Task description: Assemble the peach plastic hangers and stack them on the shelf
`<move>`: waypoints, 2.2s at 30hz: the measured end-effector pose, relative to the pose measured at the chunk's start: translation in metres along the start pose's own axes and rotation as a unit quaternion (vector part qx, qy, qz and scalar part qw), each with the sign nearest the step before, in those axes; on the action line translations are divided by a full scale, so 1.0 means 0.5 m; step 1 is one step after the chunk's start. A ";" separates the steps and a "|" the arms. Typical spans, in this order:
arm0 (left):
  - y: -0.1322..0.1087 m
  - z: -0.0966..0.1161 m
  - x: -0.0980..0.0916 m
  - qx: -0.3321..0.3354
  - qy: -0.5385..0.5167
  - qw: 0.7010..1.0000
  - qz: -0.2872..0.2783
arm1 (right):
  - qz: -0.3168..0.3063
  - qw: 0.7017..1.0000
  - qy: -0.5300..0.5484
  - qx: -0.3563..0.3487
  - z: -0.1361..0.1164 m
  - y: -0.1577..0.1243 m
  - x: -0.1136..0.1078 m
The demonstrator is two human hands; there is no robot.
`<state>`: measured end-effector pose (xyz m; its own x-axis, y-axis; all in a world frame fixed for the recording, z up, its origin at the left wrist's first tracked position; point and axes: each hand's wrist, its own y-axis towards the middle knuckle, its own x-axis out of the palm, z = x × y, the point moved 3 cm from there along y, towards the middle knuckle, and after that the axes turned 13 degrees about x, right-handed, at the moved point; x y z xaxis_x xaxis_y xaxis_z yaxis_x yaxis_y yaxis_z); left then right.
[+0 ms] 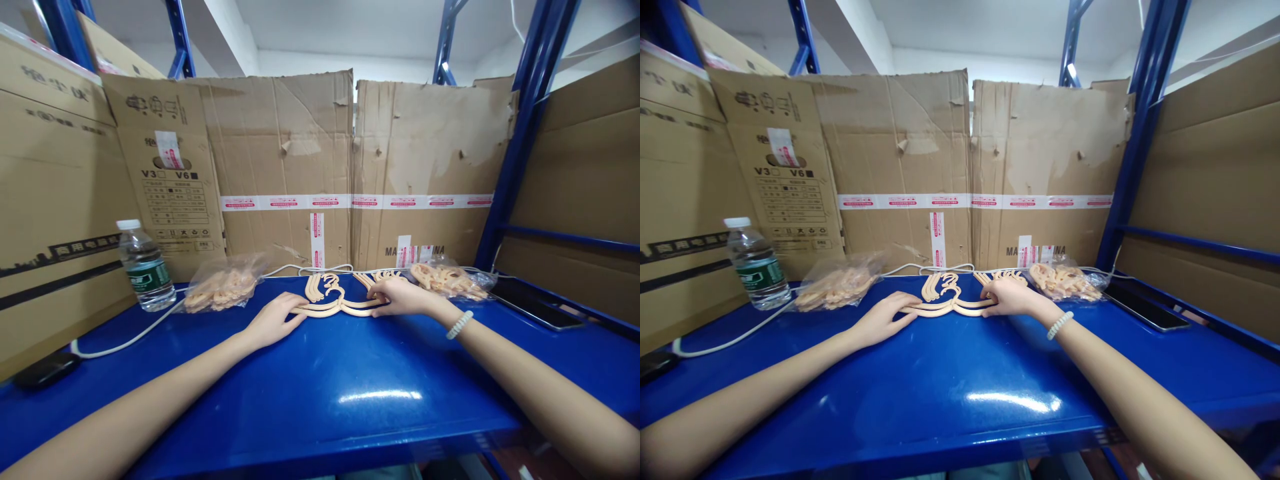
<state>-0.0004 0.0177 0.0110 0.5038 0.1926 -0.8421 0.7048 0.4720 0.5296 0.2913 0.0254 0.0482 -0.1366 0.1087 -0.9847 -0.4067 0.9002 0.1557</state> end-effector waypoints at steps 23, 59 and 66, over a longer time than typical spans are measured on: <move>0.004 0.017 -0.004 0.028 0.028 0.999 -0.024 | -0.032 0.999 0.009 0.029 0.005 0.001 0.015; -0.002 0.000 -0.004 0.025 0.036 0.995 0.092 | 0.023 0.999 -0.023 0.018 -0.006 0.001 0.007; 0.000 0.003 -0.006 0.021 0.041 0.996 0.079 | 0.025 0.999 -0.024 0.021 -0.005 0.001 0.010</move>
<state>-0.0012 0.0159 0.0134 0.5689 0.3322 -0.7523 0.6407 0.3945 0.6587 0.2883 0.0254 0.0436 -0.1126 0.1725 -0.9786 -0.3626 0.9098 0.2021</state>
